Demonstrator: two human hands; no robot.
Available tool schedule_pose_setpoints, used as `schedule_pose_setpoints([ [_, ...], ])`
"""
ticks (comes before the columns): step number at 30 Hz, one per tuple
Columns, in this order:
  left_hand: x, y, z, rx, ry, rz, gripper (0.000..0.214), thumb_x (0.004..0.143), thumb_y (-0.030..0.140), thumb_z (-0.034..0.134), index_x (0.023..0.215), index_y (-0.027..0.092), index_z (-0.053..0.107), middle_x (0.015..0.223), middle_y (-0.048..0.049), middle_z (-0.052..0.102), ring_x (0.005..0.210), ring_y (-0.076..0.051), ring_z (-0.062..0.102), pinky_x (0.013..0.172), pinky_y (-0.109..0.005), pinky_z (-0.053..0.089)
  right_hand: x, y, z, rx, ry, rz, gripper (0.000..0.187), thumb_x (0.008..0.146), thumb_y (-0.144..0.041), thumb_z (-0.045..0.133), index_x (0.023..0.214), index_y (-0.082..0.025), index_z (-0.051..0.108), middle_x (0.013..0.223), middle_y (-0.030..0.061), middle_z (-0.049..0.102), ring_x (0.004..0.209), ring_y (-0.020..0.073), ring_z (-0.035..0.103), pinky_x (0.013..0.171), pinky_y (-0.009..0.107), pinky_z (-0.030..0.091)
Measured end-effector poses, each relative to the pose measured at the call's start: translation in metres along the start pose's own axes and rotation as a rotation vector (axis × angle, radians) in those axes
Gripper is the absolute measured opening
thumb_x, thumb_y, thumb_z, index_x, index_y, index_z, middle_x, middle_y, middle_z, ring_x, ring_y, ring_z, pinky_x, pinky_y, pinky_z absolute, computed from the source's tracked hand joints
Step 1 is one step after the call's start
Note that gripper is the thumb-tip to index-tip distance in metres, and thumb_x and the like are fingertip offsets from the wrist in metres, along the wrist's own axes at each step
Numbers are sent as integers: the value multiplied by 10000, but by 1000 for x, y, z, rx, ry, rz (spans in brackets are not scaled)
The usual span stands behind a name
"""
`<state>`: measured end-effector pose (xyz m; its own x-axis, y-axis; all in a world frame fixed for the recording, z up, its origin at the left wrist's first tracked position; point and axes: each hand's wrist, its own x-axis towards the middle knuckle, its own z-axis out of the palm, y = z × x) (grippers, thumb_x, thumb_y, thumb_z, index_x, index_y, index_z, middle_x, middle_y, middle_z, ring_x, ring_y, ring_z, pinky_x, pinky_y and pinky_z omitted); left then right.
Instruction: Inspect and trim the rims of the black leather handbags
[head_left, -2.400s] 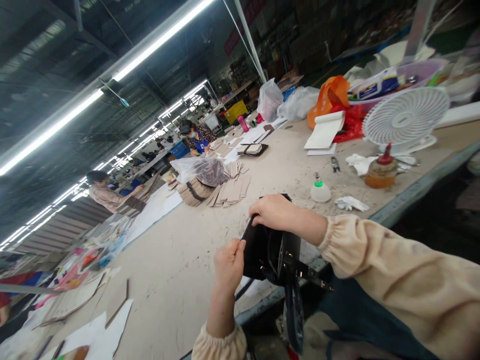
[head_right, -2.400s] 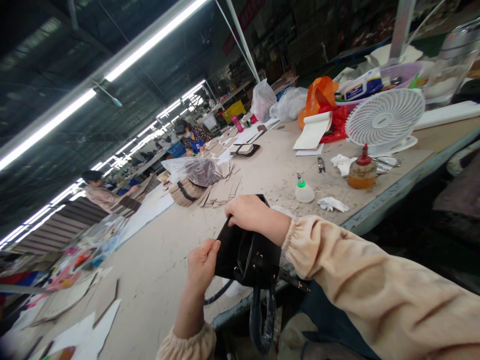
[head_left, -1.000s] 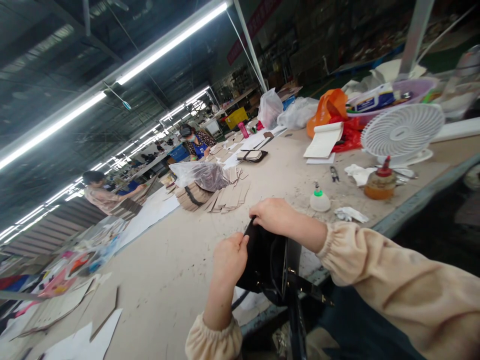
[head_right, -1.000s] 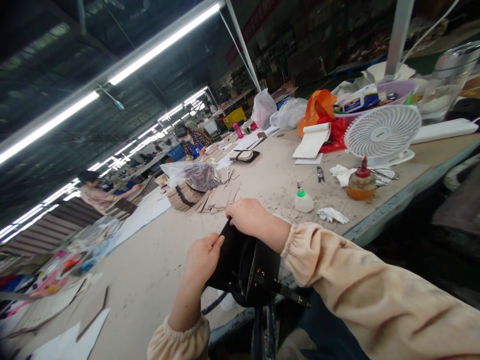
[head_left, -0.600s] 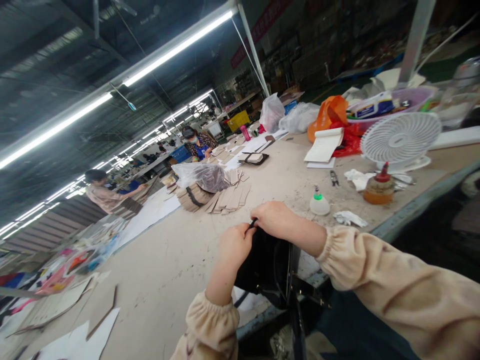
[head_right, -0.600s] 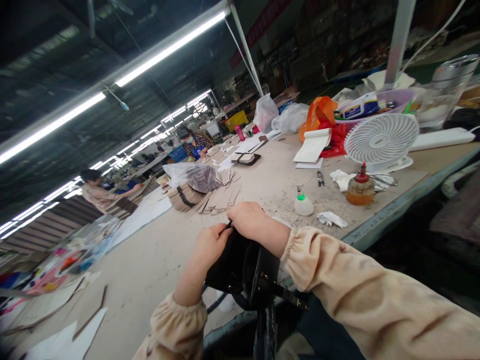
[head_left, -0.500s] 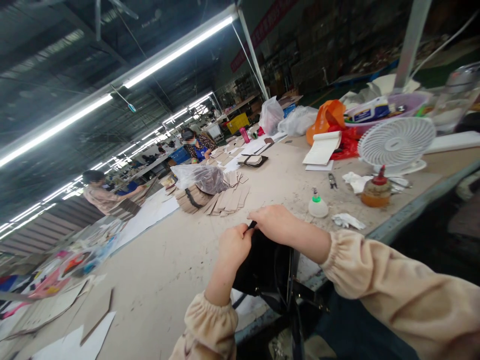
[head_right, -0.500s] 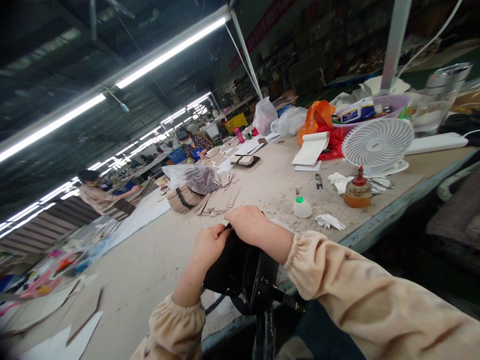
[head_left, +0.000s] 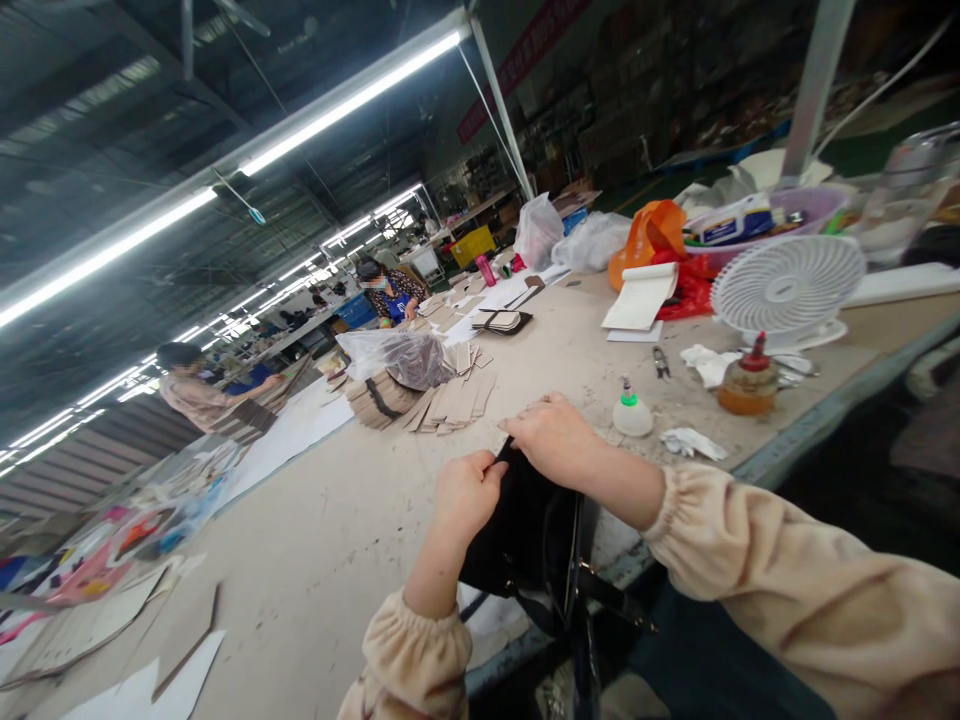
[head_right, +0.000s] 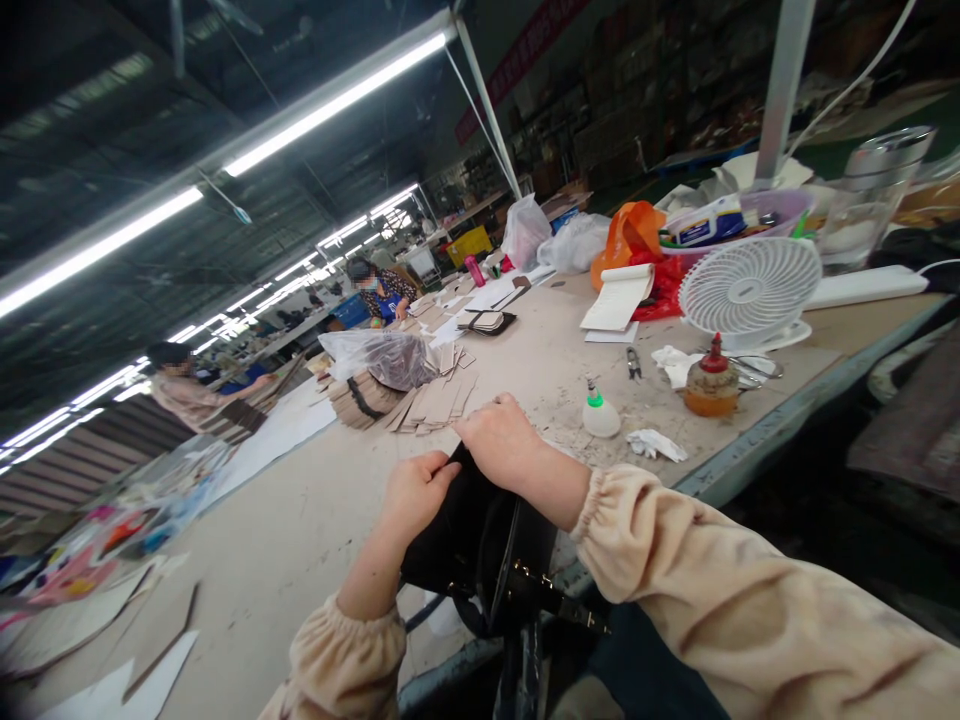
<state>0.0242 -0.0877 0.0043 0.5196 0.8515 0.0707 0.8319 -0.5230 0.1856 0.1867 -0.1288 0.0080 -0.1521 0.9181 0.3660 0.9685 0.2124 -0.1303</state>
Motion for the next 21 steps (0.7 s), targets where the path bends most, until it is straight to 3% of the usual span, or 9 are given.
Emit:
schedule_pose_setpoints([
  [6,0,3,-1,1,1,8,282,817,349,476,621,175,579,550,6,545,553,-109,466,534,-242,246,1,2,2,36,5,-5,162,814,-187,481,804,-193,642,804,69,678,833,219,601,951,491,203],
  [12,-2,4,-2,24,-7,23,279,821,347,471,635,174,588,556,3,552,552,-111,464,537,-245,246,2,2,0,18,6,-29,199,816,-179,462,755,-184,652,778,66,680,798,204,602,1003,544,86],
  [21,4,9,-10,86,-56,87,312,836,423,441,746,184,621,689,-42,639,652,-146,546,577,-251,283,5,1,-3,-20,-2,-85,213,817,-168,466,723,-170,657,761,63,673,779,192,593,1017,543,100],
])
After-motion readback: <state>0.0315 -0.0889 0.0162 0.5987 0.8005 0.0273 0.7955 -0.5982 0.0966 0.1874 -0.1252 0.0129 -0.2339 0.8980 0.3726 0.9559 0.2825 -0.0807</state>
